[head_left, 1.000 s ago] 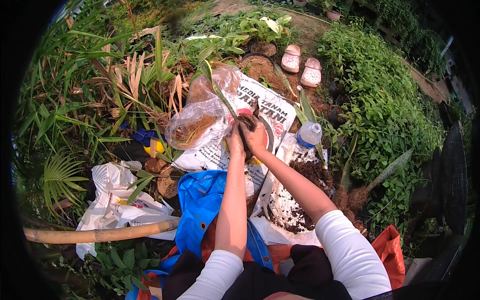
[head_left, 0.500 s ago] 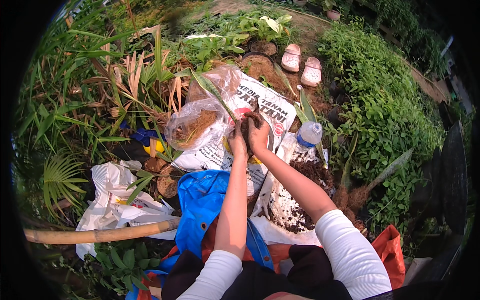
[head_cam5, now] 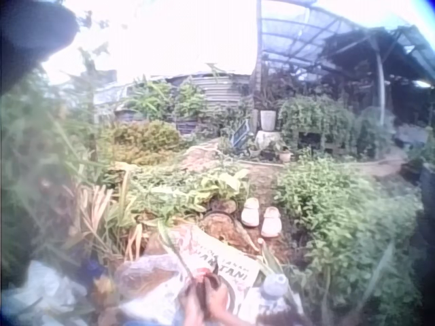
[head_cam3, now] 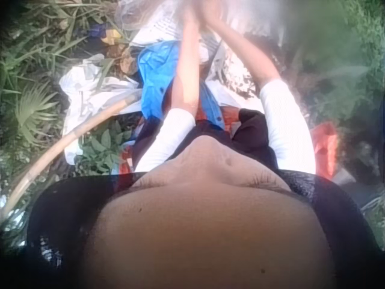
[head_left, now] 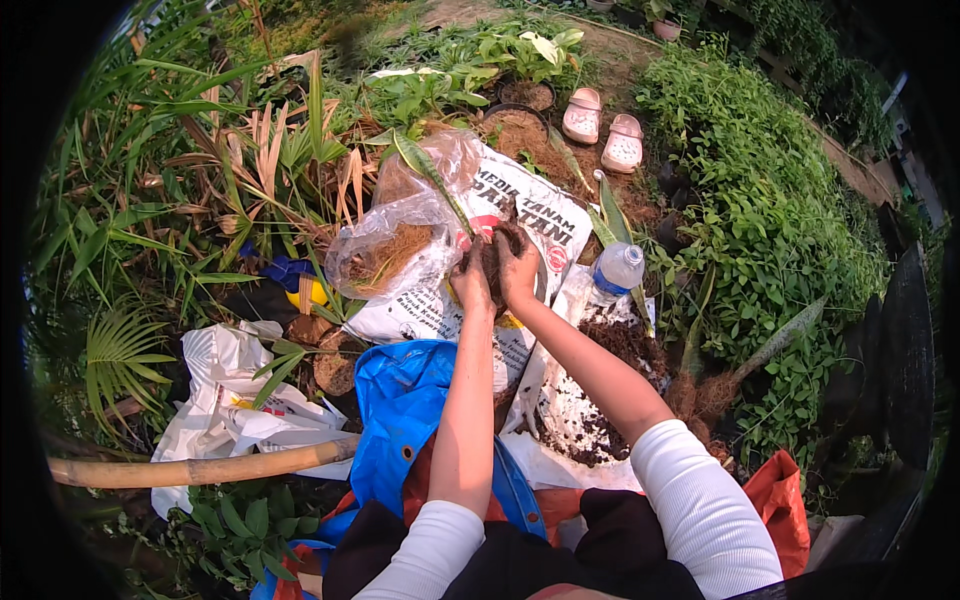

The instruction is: The person sits on a tarp and packs soil around the roots of a small seedling by hand. They repeatedly add soil and press it into the root ball to form a compact soil ball around the plant.

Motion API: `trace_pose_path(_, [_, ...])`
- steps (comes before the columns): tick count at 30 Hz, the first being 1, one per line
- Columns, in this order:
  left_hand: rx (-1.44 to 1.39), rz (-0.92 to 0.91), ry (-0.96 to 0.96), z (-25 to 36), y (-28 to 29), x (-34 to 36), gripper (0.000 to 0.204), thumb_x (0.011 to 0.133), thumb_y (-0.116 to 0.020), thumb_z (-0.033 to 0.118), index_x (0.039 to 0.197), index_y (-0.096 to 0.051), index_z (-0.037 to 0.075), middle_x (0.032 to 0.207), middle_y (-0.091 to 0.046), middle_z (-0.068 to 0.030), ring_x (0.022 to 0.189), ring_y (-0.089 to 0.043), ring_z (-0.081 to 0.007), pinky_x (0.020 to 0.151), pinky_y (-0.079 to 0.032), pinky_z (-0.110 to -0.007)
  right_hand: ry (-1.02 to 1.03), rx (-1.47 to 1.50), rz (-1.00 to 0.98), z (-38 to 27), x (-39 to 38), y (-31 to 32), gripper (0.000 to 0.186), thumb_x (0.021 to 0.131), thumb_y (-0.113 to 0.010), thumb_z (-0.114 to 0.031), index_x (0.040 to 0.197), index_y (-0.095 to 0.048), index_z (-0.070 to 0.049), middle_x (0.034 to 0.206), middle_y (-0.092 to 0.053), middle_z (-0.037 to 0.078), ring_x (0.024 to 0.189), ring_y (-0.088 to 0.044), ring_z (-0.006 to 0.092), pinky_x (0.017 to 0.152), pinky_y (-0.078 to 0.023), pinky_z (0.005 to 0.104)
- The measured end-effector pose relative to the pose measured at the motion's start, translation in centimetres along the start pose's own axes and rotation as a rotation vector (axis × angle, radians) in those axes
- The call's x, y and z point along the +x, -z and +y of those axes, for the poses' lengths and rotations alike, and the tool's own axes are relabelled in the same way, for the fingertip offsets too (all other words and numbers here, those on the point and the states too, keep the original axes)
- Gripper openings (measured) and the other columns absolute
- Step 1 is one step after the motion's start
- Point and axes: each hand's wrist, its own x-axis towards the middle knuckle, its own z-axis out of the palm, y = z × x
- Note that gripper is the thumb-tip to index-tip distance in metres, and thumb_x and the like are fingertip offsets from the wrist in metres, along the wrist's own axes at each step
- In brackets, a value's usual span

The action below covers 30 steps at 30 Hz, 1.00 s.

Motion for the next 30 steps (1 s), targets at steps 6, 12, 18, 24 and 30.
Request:
trace_pose_path(6, [0.138,-0.021,-0.088,-0.4,0.2,0.5,0.025,0.078,-0.062,0.022,0.088,-0.059,-0.001,0.084,-0.061,-0.0058,0.071,-0.055,-0.0124,0.065,-0.044,-0.025,0.028,0.105,0.114,1.0,-0.3,-0.2,0.018,0.076,-0.054,-0.007,0.091,-0.059,0.003,0.085,-0.062,0.014,0.081,-0.059,0.022,0.075,-0.044,0.0294])
trace_pose_path(12, [0.376,0.007,-0.289,0.4,0.7,0.8,0.017,0.078,-0.06,0.016,0.086,-0.061,0.002,0.079,-0.06,-0.0034,0.068,-0.053,-0.0103,0.064,-0.042,-0.024,-0.096,0.129,0.109,1.7,0.3,0.0,0.019,0.079,-0.052,-0.009,0.092,-0.058,0.003,0.084,-0.062,0.013,0.079,-0.058,0.0198,0.074,-0.043,0.0287])
trace_pose_path(18, [0.307,-0.025,-0.38,2.1,-0.3,0.1,0.017,0.078,-0.06,0.016,0.083,-0.062,0.0,0.078,-0.059,-0.0031,0.067,-0.052,-0.0097,0.063,-0.041,-0.023,-0.66,0.397,-0.311,4.8,1.6,0.8,0.053,0.085,-0.038,-0.044,0.114,-0.05,-0.001,0.11,-0.053,0.017,0.101,-0.05,0.0204,0.086,-0.037,0.0301])
trace_pose_path(24, [0.454,-0.006,-0.617,4.8,0.5,-0.7,0.022,0.081,-0.059,0.016,0.087,-0.059,-0.005,0.082,-0.06,-0.0097,0.073,-0.052,-0.0157,0.072,-0.041,-0.028,-0.305,-0.579,-0.338,-0.5,2.3,3.1,0.043,0.079,-0.05,-0.039,0.086,-0.062,0.002,0.086,-0.06,0.022,0.083,-0.059,0.0269,0.072,-0.043,0.0329])
trace_pose_path(30, [0.412,-0.018,-0.617,7.9,-1.0,-4.3,0.025,0.081,-0.057,0.019,0.087,-0.058,-0.005,0.083,-0.061,-0.0115,0.074,-0.054,-0.0189,0.071,-0.041,-0.03,-0.337,0.325,-0.495,-8.2,1.4,5.4,0.034,0.083,-0.051,-0.03,0.11,-0.052,-0.009,0.098,-0.059,0.003,0.079,-0.057,0.0142,0.068,-0.045,0.0298])
